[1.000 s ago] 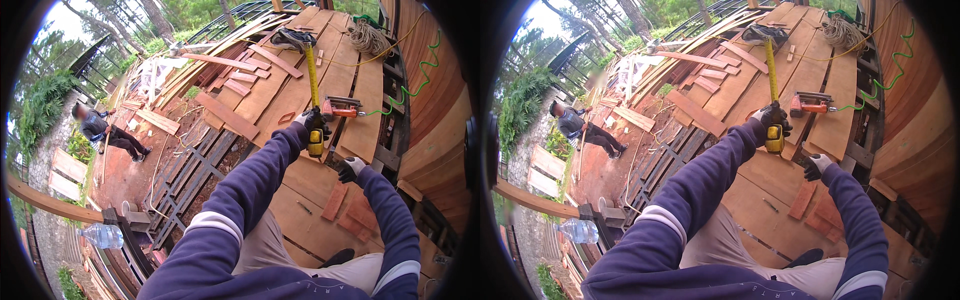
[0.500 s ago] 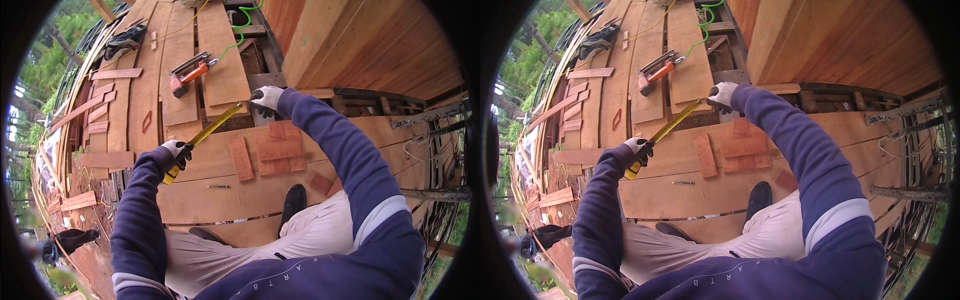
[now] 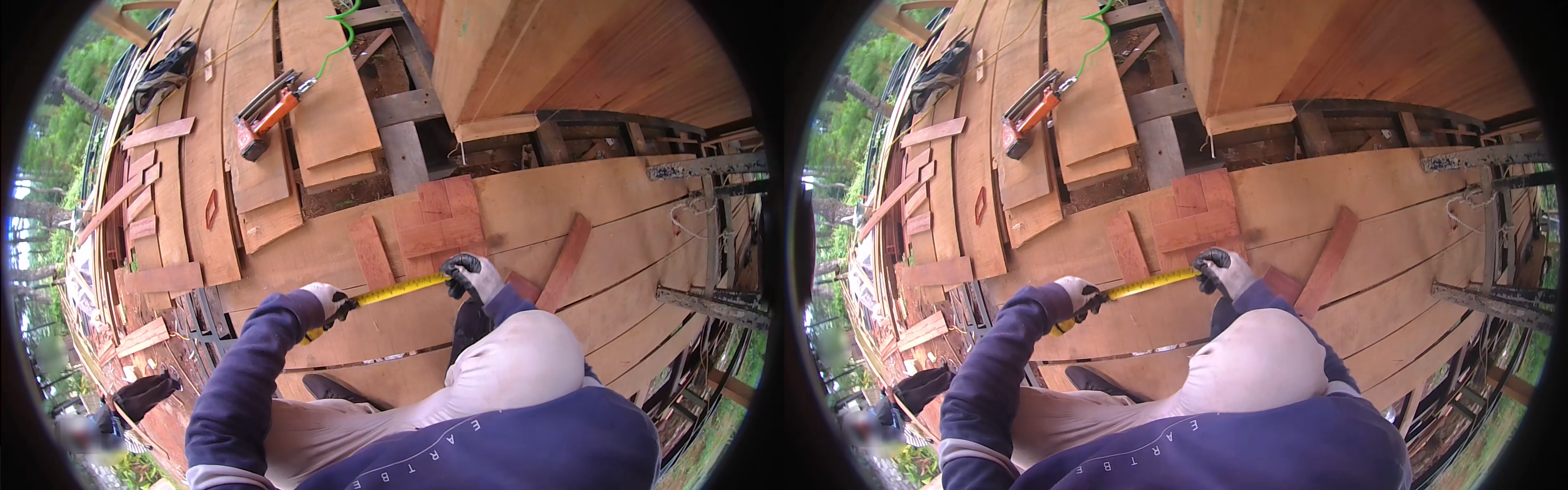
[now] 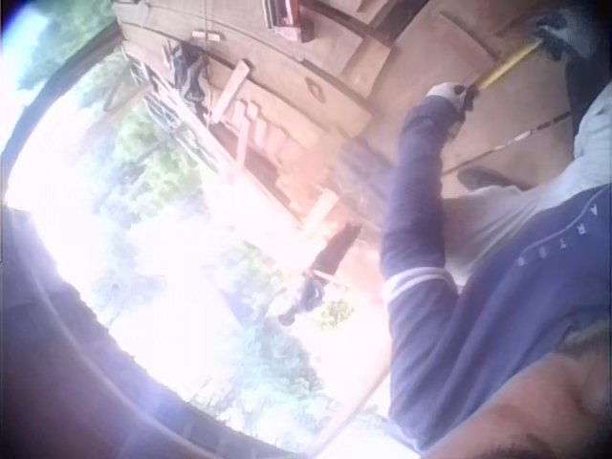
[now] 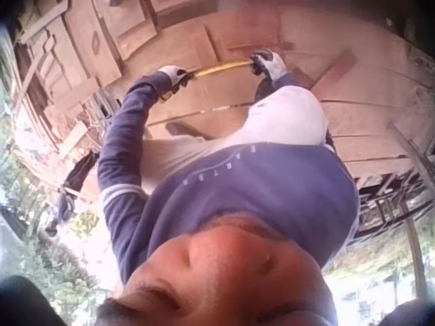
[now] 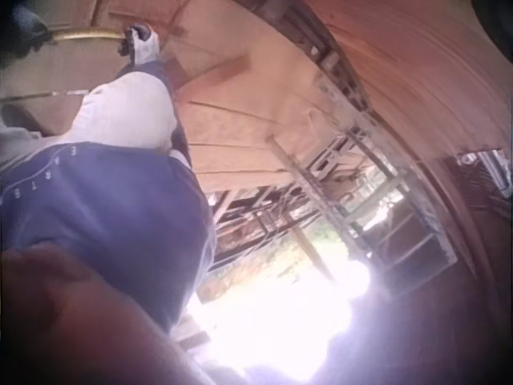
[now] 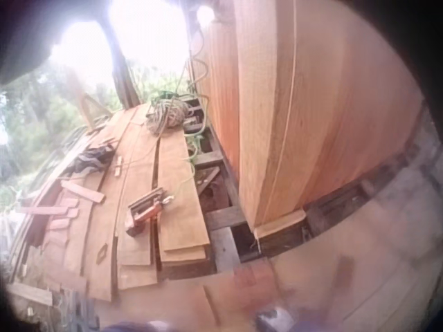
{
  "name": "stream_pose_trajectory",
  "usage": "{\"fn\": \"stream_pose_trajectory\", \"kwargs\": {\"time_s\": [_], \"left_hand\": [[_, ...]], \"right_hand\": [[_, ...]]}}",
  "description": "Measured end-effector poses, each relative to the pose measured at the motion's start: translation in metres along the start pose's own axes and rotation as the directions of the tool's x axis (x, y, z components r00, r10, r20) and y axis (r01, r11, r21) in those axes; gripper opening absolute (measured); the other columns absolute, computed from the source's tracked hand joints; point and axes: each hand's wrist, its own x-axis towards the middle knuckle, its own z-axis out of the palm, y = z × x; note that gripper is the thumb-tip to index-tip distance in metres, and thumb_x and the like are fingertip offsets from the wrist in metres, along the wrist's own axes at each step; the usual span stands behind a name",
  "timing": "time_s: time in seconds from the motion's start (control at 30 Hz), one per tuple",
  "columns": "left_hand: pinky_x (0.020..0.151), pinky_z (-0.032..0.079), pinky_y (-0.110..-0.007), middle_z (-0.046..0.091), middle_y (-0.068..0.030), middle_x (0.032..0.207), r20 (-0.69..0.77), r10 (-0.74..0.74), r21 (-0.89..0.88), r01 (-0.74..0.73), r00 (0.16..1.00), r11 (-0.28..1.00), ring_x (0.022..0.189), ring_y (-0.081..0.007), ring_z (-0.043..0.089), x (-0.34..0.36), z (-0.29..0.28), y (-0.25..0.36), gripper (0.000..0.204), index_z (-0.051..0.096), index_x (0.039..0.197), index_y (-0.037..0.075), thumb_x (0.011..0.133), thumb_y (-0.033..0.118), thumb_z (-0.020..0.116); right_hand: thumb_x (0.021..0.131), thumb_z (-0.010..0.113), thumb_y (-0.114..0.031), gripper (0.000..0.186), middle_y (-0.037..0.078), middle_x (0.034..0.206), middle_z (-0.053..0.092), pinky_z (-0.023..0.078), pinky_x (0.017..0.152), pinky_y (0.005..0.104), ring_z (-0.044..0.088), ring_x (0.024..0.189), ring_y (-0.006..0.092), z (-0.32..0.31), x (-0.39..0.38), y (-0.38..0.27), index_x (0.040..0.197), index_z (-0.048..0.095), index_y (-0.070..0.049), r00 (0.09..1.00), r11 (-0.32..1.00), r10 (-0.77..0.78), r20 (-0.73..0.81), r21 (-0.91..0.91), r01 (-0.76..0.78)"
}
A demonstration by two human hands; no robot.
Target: The person measures a piece of wood siding with a tape measure and marks it with a pencil. They then fit the piece into a gap in the wall and use a nail gun to secure it. The person repeats this process with another piece of wood.
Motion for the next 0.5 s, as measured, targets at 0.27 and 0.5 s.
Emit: {"fn": "stream_pose_trajectory", "kwargs": {"time_s": [0.27,0.5], "left_hand": [[0.061,0.048,-0.036,0.064,-0.0064,0.071,0.02,-0.021,0.045,0.02,1.0,0.999,0.065,-0.0222,0.062,0.043,0.006,0.044,0.028,0.063,0.083,0.008,0.093,0.027,0.045],[0.067,0.048,-0.039,0.065,-0.0109,0.074,-0.143,0.019,0.226,0.014,0.99,0.974,0.069,-0.0282,0.063,0.063,0.0,0.029,0.029,0.066,0.088,0.009,0.095,0.031,0.047]], "right_hand": [[0.096,0.05,-0.008,0.016,0.002,0.073,0.062,0.045,0.046,0.0234,0.051,0.051,0.0071,-0.042,0.0,0.025,0.1,0.065,-0.004,0.914,1.0,-0.013,-0.405,-0.019,0.006],[0.093,0.053,-0.003,0.012,0.005,0.078,0.064,0.051,0.049,0.026,0.06,0.059,0.01,-0.052,0.01,0.029,0.1,0.063,-0.002,0.829,0.997,-0.064,-0.555,-0.002,0.075]]}}
